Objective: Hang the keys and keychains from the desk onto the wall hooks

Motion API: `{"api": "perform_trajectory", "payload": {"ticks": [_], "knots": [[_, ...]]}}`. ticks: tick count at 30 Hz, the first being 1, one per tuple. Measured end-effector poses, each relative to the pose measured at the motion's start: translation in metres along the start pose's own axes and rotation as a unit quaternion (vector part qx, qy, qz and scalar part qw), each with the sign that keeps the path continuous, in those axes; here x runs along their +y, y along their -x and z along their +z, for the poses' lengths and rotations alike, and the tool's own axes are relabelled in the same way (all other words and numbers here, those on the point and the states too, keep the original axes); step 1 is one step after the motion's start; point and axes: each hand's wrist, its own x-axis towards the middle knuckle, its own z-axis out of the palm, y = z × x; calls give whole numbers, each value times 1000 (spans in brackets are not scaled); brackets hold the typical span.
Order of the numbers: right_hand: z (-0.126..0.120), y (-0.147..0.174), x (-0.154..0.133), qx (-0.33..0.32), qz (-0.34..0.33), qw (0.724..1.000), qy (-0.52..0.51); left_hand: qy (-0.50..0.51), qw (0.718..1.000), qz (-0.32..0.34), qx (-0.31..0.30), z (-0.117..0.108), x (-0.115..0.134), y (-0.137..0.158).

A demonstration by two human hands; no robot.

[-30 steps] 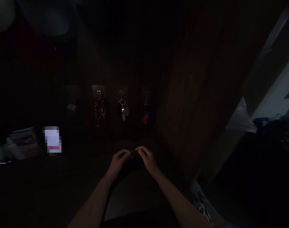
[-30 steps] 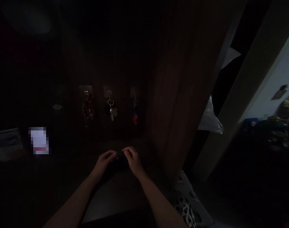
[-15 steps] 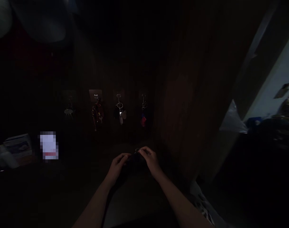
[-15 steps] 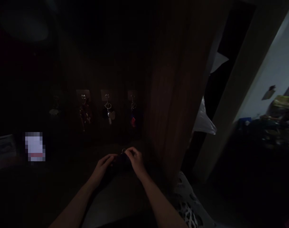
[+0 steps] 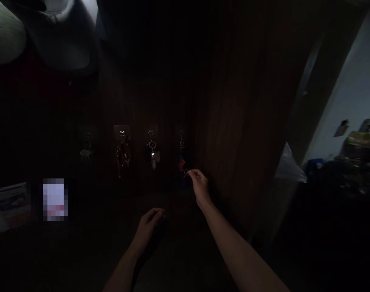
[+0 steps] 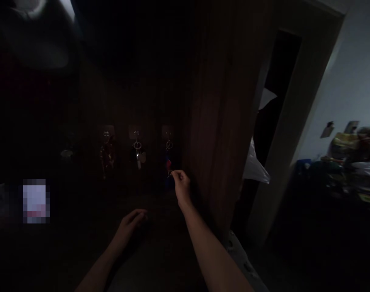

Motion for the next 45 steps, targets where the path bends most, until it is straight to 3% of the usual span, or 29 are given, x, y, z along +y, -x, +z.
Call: {"api": "perform_trajectory", "payload": {"ticks": [8,14,22,33,45], "knots": [[21,-51,-21,33,-56,998,12,8,1000,-3,-6,2,-4,-2],[38,-85,-38,49,-95,991,84,-6,1000,4,-14,1,-5,-4],[52,-114,-42,75,-92,985,127,-28,999,4,-19,1,-3,-2],[62,-126,-36,106,-82,971,199,-31,999,18,-24,2,2,0],[59,-105,-34,72,-98,971,206,-30,999,10,-28,1,-2,-1]]}}
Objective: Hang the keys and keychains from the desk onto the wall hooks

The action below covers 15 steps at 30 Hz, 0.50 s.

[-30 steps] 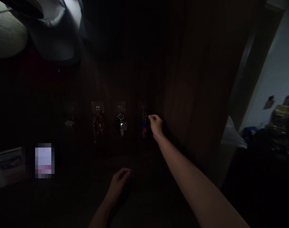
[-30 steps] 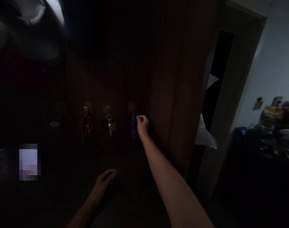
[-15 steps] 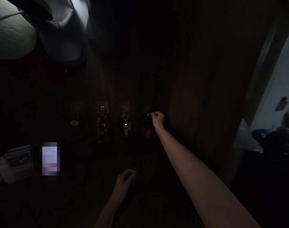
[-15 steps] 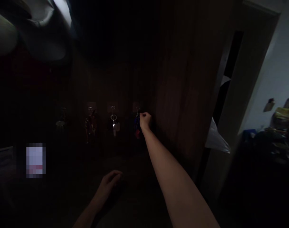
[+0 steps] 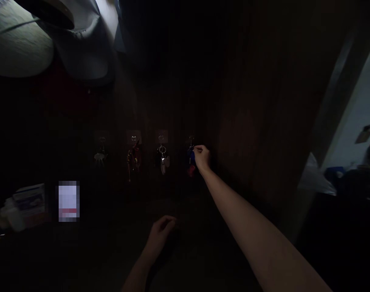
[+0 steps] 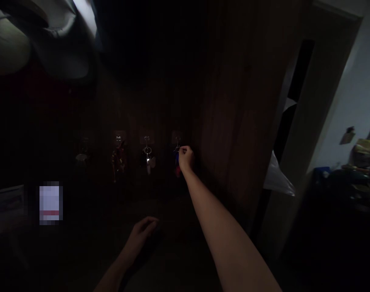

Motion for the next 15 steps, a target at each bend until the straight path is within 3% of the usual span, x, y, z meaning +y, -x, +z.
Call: {"api": "perform_trajectory", "payload": {"ticks": [15], "knots": [[-14,33,32,-74,-14,987,-140,53,998,5,41,-1,-6,1]]}}
